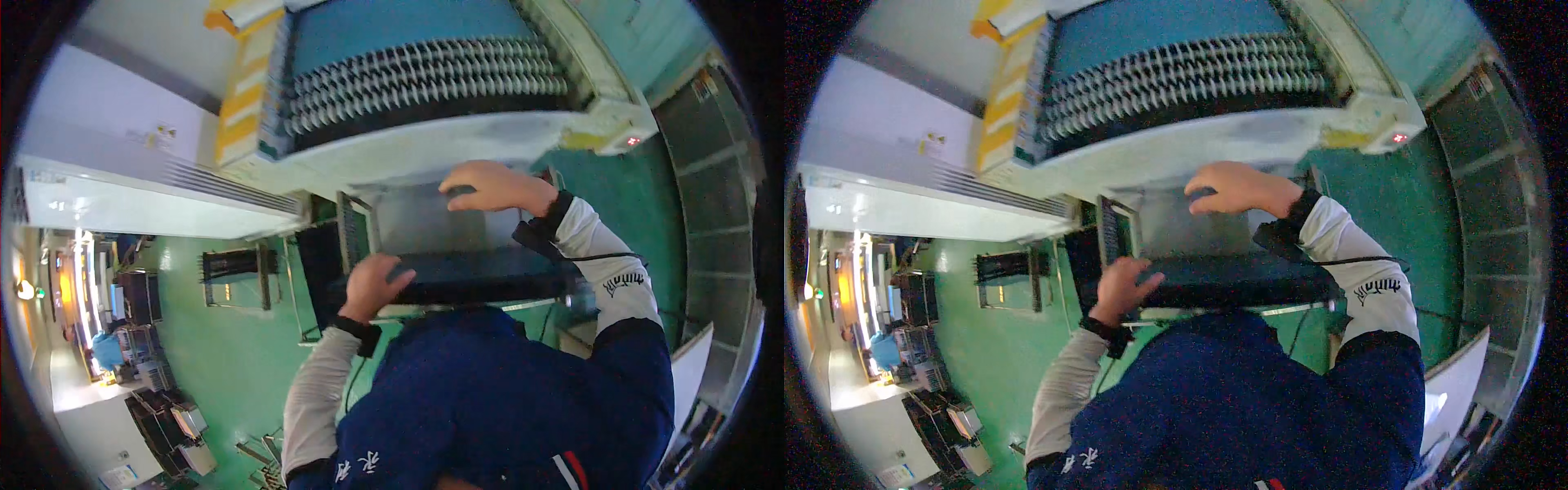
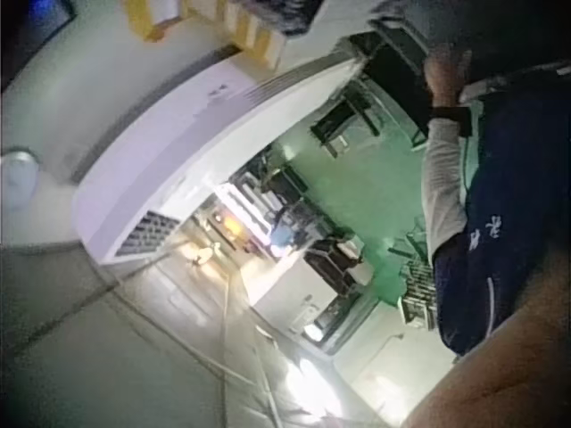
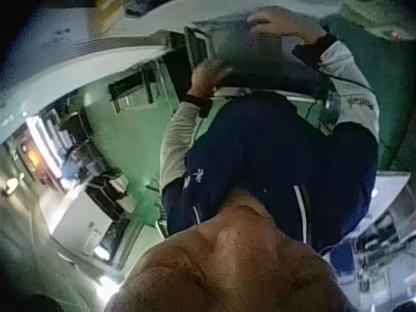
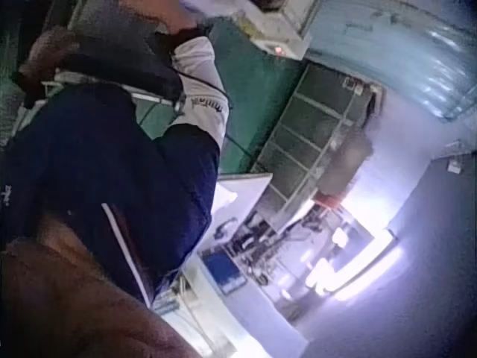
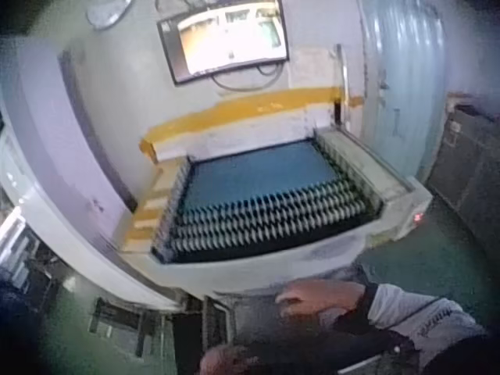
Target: The recorder feeds blue industrial plates into a processing machine and organizes them into a rack.
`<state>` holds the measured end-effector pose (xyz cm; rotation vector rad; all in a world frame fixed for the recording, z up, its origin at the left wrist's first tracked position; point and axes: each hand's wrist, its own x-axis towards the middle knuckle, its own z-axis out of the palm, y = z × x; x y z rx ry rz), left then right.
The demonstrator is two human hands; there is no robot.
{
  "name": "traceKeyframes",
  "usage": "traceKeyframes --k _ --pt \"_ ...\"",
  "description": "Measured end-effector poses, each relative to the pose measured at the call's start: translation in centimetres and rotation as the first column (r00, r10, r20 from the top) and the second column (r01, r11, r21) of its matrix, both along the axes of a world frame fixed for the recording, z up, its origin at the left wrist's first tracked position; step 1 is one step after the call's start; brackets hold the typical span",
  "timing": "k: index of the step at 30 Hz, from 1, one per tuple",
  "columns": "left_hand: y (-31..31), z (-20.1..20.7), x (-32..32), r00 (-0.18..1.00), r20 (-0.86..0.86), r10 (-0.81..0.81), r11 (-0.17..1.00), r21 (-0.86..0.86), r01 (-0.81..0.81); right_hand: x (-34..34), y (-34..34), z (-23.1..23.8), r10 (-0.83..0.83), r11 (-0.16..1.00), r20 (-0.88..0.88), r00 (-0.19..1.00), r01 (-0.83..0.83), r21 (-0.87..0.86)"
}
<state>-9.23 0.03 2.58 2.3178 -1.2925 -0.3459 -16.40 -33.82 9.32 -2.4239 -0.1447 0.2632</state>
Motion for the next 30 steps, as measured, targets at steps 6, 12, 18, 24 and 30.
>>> traceKeyframes --k 6,12,18,24,30 --pt "0.2 0.0 -0.1 0.999 -0.039 -0.004 1.000 0.013 0.004 -11.1 0.6 -3.2 -0.004 0.992 -0.360 0.933 0.048 0.114" --pt "-0.1 0.2 0.3 0.994 -0.105 -0.022 0.997 0.072 0.030 -16.5 0.6 -6.2 -0.162 0.967 -0.403 0.901 0.226 0.117" --pt "0.5 -0.6 1.1 0.981 -0.180 -0.076 0.995 0.042 0.085 -18.0 1.7 -6.1 -0.268 0.923 -0.419 0.867 0.356 0.147" --pt "0.1 -0.3 1.2 0.963 -0.256 -0.079 0.989 0.103 0.109 -19.3 1.8 -7.7 -0.344 0.847 -0.405 0.847 0.466 0.255" --pt "0.2 -1.0 1.3 0.957 -0.283 -0.056 0.985 0.139 0.099 -19.7 1.8 -10.7 -0.473 0.855 -0.353 0.807 0.517 0.036"
